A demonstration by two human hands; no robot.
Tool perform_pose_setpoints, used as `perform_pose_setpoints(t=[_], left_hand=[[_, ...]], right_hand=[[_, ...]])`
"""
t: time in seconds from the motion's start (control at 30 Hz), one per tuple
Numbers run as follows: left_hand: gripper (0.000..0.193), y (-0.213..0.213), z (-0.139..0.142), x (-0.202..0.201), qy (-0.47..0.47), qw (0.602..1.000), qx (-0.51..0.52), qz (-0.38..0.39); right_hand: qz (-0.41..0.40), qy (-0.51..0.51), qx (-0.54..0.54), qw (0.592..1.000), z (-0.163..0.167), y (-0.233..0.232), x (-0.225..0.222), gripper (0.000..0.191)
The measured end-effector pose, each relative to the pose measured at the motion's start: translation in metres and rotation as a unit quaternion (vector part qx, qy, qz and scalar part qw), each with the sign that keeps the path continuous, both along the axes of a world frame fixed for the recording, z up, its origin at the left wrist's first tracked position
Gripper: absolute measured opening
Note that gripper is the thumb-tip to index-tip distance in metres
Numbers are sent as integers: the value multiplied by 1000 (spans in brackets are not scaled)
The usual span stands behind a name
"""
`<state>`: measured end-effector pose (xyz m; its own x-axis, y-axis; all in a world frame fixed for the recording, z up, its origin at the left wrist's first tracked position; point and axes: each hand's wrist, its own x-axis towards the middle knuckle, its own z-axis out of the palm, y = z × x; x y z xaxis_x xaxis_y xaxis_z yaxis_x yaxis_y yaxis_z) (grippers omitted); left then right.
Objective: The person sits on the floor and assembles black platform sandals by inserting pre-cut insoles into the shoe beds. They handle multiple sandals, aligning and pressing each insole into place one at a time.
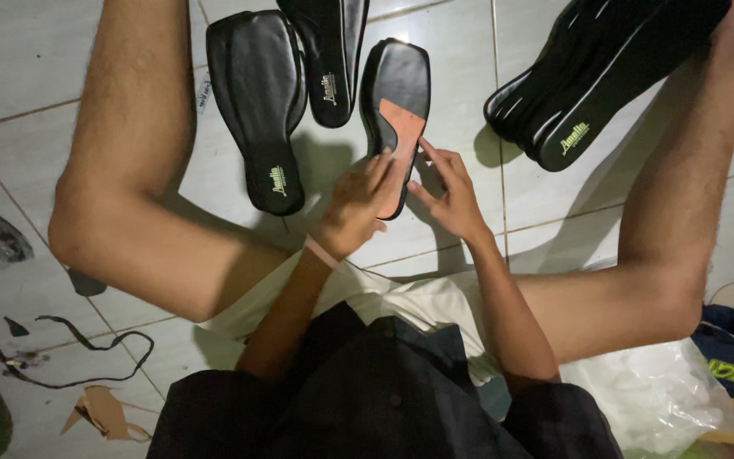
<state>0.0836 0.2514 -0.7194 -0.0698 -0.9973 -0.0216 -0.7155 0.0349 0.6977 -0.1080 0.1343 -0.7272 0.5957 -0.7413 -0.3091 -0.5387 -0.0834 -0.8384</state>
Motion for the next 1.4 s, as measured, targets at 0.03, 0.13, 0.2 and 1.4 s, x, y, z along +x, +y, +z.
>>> perform_pose_setpoints(t=[0.03,0.13,0.2,1.4], left_hand=[[105,0,-1,4,9,1000,-15,-2],[98,3,1,9,8,999,-36,1],[97,4,7,9,-9,999,-43,10],[69,3,11,-2,-124,990,-71,9]], right_hand=[[-14,30,38,999,1,0,-1,73],[6,1,-12,1000,4,0,-2,75],[24,-43,-40,998,3,1,-2,76],[-75,-127,-70,987,36,-26,2,38]])
